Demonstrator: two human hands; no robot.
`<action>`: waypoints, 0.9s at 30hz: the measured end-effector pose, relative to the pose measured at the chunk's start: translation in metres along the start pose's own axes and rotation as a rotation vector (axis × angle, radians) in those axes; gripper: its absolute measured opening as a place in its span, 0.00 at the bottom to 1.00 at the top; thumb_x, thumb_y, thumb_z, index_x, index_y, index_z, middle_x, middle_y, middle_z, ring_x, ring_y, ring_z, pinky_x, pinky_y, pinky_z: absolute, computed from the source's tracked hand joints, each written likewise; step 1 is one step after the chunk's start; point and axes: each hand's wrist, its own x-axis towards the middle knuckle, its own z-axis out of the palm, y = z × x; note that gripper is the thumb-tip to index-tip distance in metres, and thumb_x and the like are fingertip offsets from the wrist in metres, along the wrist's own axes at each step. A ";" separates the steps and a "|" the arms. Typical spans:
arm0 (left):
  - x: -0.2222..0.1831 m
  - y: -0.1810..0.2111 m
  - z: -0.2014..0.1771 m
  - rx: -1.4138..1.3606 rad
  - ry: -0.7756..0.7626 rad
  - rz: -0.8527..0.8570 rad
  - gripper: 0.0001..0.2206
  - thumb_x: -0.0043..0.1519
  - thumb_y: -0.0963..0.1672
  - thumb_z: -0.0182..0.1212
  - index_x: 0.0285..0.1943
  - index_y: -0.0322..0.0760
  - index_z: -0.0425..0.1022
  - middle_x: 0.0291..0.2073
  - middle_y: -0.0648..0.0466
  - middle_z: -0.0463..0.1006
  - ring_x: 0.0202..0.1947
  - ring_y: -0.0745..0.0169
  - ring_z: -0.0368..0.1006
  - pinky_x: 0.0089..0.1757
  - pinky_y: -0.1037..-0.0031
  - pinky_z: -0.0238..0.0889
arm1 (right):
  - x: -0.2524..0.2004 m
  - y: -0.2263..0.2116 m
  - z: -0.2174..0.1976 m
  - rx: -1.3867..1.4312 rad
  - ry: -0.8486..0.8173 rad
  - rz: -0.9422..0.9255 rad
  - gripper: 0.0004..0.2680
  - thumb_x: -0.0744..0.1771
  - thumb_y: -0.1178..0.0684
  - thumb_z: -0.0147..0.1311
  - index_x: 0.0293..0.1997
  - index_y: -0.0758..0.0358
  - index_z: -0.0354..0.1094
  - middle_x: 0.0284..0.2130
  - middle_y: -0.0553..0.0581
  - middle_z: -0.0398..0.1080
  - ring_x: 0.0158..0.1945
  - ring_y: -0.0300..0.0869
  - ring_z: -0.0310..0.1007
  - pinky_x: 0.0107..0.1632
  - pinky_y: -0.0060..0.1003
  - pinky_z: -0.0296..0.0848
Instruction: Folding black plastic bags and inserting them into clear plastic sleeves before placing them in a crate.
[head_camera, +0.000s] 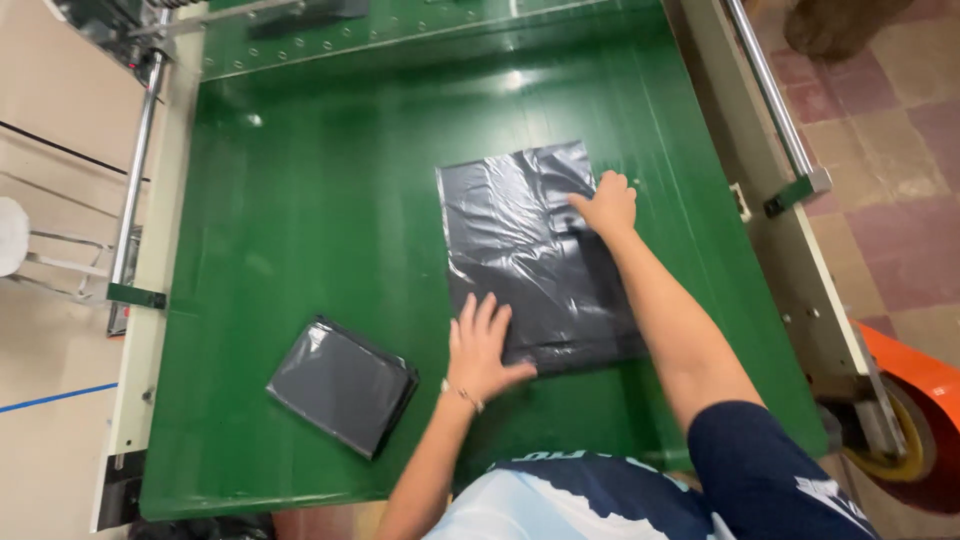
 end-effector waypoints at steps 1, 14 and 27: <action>-0.005 0.001 0.003 0.003 0.009 -0.007 0.49 0.44 0.63 0.71 0.73 0.45 0.59 0.75 0.46 0.53 0.76 0.34 0.40 0.62 0.31 0.51 | 0.009 -0.018 -0.005 0.004 0.001 -0.012 0.27 0.62 0.35 0.68 0.54 0.69 0.64 0.49 0.71 0.67 0.53 0.71 0.70 0.56 0.61 0.71; -0.033 -0.018 0.065 0.106 0.340 0.100 0.31 0.58 0.64 0.54 0.63 0.52 0.70 0.64 0.57 0.69 0.70 0.47 0.58 0.58 0.39 0.56 | 0.048 -0.023 0.015 0.654 -0.129 0.002 0.13 0.57 0.56 0.64 0.43 0.54 0.67 0.34 0.51 0.75 0.40 0.40 0.75 0.43 0.34 0.74; -0.030 -0.019 0.068 0.154 0.380 0.117 0.30 0.58 0.66 0.50 0.60 0.53 0.71 0.61 0.58 0.71 0.68 0.48 0.60 0.57 0.42 0.60 | -0.040 -0.031 -0.006 0.052 -0.166 -0.980 0.27 0.59 0.25 0.60 0.56 0.49 0.69 0.54 0.53 0.72 0.64 0.50 0.68 0.64 0.49 0.64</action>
